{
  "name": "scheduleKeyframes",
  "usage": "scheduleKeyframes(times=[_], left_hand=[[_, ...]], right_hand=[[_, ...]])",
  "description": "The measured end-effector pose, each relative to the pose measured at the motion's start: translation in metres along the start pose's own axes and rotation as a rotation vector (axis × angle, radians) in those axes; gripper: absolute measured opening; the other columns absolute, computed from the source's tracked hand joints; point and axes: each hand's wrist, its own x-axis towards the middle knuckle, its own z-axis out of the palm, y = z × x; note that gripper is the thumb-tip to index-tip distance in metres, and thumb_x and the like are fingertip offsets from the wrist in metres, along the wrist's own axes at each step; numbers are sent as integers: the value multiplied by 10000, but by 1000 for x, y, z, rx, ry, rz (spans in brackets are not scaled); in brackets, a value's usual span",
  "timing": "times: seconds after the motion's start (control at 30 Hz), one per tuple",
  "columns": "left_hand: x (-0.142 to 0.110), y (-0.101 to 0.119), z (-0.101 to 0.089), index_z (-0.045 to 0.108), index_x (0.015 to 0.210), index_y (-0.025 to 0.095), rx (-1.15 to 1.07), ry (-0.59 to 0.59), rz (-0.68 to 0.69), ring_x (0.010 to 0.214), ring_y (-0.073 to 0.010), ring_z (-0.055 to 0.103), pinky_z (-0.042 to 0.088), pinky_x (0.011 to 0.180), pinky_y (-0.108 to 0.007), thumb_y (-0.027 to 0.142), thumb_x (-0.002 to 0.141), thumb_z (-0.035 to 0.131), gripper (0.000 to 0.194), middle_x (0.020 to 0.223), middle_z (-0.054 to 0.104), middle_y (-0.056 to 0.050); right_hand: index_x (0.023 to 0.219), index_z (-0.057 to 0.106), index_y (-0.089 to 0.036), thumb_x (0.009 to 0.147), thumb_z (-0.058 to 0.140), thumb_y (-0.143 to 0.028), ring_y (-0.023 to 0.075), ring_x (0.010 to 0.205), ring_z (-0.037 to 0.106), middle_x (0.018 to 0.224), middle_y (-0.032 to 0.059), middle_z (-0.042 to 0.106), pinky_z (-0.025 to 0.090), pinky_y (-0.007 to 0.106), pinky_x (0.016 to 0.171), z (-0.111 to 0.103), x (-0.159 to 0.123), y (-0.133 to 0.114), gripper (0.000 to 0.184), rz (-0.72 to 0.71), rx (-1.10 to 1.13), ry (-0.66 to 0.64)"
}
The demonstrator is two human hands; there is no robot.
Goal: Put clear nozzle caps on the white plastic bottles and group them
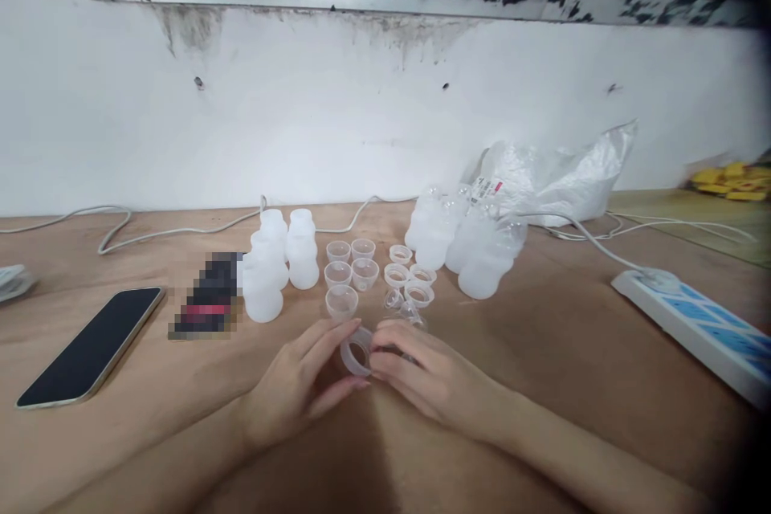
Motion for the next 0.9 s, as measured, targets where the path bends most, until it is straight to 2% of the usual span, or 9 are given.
scheduleKeyframes(times=[0.1,0.23,0.33,0.43,0.63,0.77,0.83,0.9], left_hand=[[1,0,-3,359,1209,227,-105,42,-22,993,-156,552,467,857,-259,210,783,567,475,1101,571,-54],[1,0,-5,385,1170,219,-137,131,-126,945,-155,553,477,800,-258,167,782,548,425,1087,555,-61],[1,-2,-4,372,1175,216,-152,187,-141,1035,-162,511,455,851,-265,131,786,527,428,1139,519,-74],[0,-3,-3,376,1172,222,-181,183,-137,1101,-159,474,420,920,-272,114,788,519,424,1170,505,-68],[0,-7,-2,373,1184,247,-196,183,-142,1095,-152,482,431,915,-267,89,787,513,450,1180,502,-54],[-1,-9,2,374,1166,262,-256,217,-145,1047,-141,509,491,803,-221,54,786,480,446,1180,471,-54],[-1,-8,3,381,1161,263,-243,214,-142,1030,-141,512,504,760,-206,42,777,480,454,1167,459,-55],[-1,-7,3,390,1161,260,-206,201,-130,1022,-144,512,506,751,-203,34,765,490,466,1151,454,-57]], right_hand=[[895,532,-133,839,424,-98,149,847,494,876,79,552,443,269,746,-3,-2,1,127,-31,2,22],[1027,509,-117,777,387,-26,179,953,472,1006,127,509,441,312,791,-19,-11,17,293,-36,-15,44],[989,539,-136,748,386,-12,169,902,470,962,108,494,432,314,767,-32,-21,33,311,-1,16,-62],[986,568,-169,769,442,-58,171,915,462,961,93,492,411,326,795,-35,-25,41,274,15,16,-182],[918,594,-185,807,470,-139,163,902,474,928,79,521,403,326,811,-30,-23,40,172,39,53,-233],[845,587,-168,821,469,-139,151,857,509,862,70,565,414,318,791,-30,-24,39,124,38,112,-182],[852,579,-164,827,467,-133,133,796,536,809,54,595,434,288,745,-29,-23,37,119,69,188,-106],[868,580,-168,834,473,-154,115,728,561,776,38,624,452,250,683,-28,-16,31,113,162,270,4]])
